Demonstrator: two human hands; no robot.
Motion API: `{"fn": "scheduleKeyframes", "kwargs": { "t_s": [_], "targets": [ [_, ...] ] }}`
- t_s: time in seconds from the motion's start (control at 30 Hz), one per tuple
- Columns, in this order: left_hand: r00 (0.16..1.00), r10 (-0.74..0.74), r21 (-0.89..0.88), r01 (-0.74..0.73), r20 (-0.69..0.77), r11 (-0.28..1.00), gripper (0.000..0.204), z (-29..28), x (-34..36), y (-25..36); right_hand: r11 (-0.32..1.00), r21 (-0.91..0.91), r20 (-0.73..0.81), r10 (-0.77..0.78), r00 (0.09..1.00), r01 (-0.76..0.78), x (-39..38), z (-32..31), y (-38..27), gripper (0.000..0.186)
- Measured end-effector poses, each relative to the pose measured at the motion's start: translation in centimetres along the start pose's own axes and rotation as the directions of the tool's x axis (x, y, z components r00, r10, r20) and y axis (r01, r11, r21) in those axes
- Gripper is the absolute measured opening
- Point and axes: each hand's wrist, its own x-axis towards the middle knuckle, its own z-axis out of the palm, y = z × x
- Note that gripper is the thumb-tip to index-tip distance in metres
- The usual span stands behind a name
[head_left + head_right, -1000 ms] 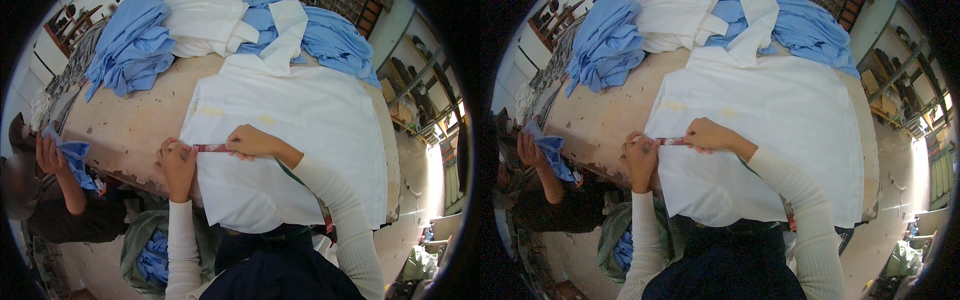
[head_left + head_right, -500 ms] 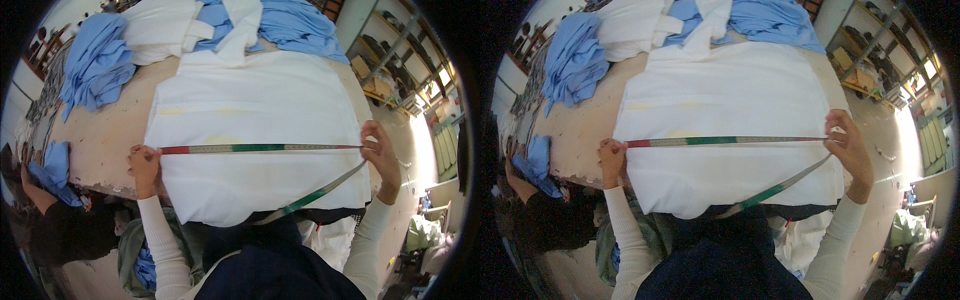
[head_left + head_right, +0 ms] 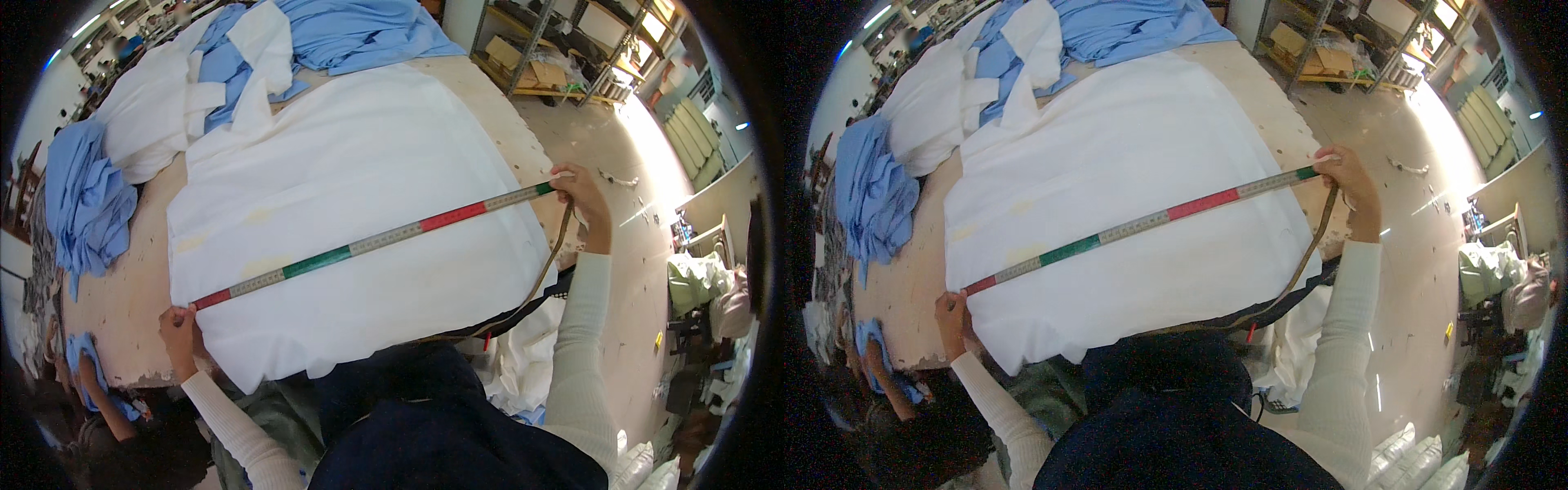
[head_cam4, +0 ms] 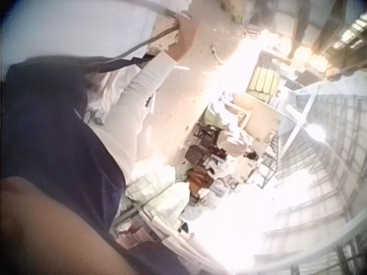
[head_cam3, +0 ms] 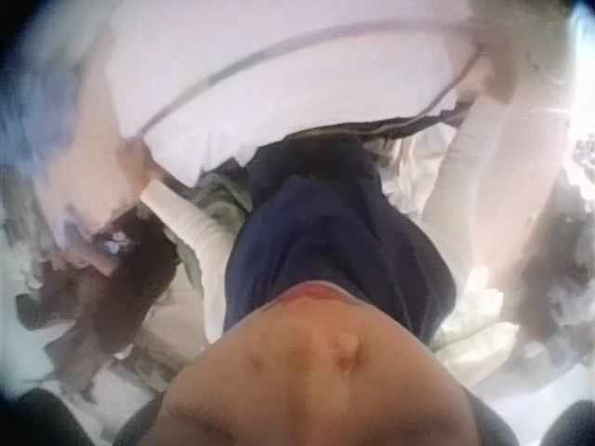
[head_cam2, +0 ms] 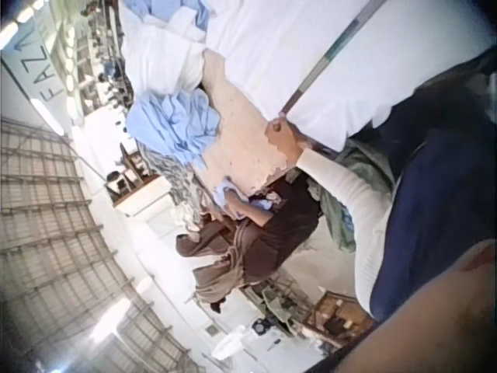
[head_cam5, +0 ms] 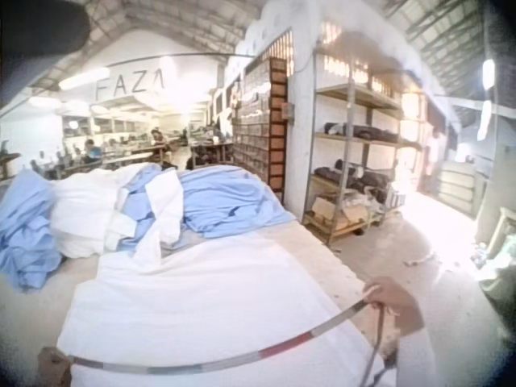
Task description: The person lays out a white fabric piece on a worktable, smooths it, measures it with a tape measure, applies masking tape along a center line, and marks the fabric with a red pen. The person repeats measuring and smoothing steps on different sections of the fabric.
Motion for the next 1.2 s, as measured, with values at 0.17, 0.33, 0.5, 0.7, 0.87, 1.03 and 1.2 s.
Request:
{"fn": "scheduleKeyframes", "kwargs": {
  "t_s": [0.17, 0.33, 0.5, 0.7, 0.87, 1.03, 1.2],
  "targets": [
    [0.999, -0.037, -0.12, 0.041, 0.035, 0.992, 0.031, 0.5, 0.6, -2.1, 0.998, -0.068, -0.025, 0.003, 1.0, -0.005, 0.4, 1.1, 1.6, 0.013],
    [0.98, -0.131, -0.114, 0.149, 0.153, 0.982, 0.031, 0.5, 1.5, -3.6, 0.997, -0.049, -0.073, -0.059, 0.996, 0.056, 1.1, 1.3, 2.9, 0.011],
    [0.974, -0.14, -0.15, 0.168, 0.18, 0.974, 0.031, 0.6, 1.7, -4.8, 0.996, -0.068, -0.143, -0.062, 0.988, 0.053, 1.2, 1.8, 3.3, 0.011],
    [0.982, -0.123, -0.157, 0.145, 0.143, 0.977, 0.032, 0.5, 1.2, -3.1, 0.993, -0.071, -0.152, -0.103, 0.983, 0.093, 1.0, 1.5, 3.7, 0.014],
    [0.988, -0.145, 0.057, 0.148, -0.052, 0.987, 0.035, 0.2, 0.6, -3.5, 0.989, -0.123, -0.171, -0.1, 0.98, 0.079, 1.7, 2.0, 4.1, 0.014],
    [0.877, 0.04, 0.387, 0.169, -0.478, 0.906, 0.043, -0.5, -2.9, 14.1, 0.558, -0.801, -0.119, -0.502, 0.857, 0.216, -1.9, 3.9, 0.5, 0.005],
    [0.67, 0.668, -0.83, -0.138, 0.324, 0.541, 0.06, 1.4, -15.0, 26.3, 0.748, 0.662, 0.318, -0.346, 0.883, 0.055, -14.6, 15.1, -11.5, 0.022]
  ]
}}
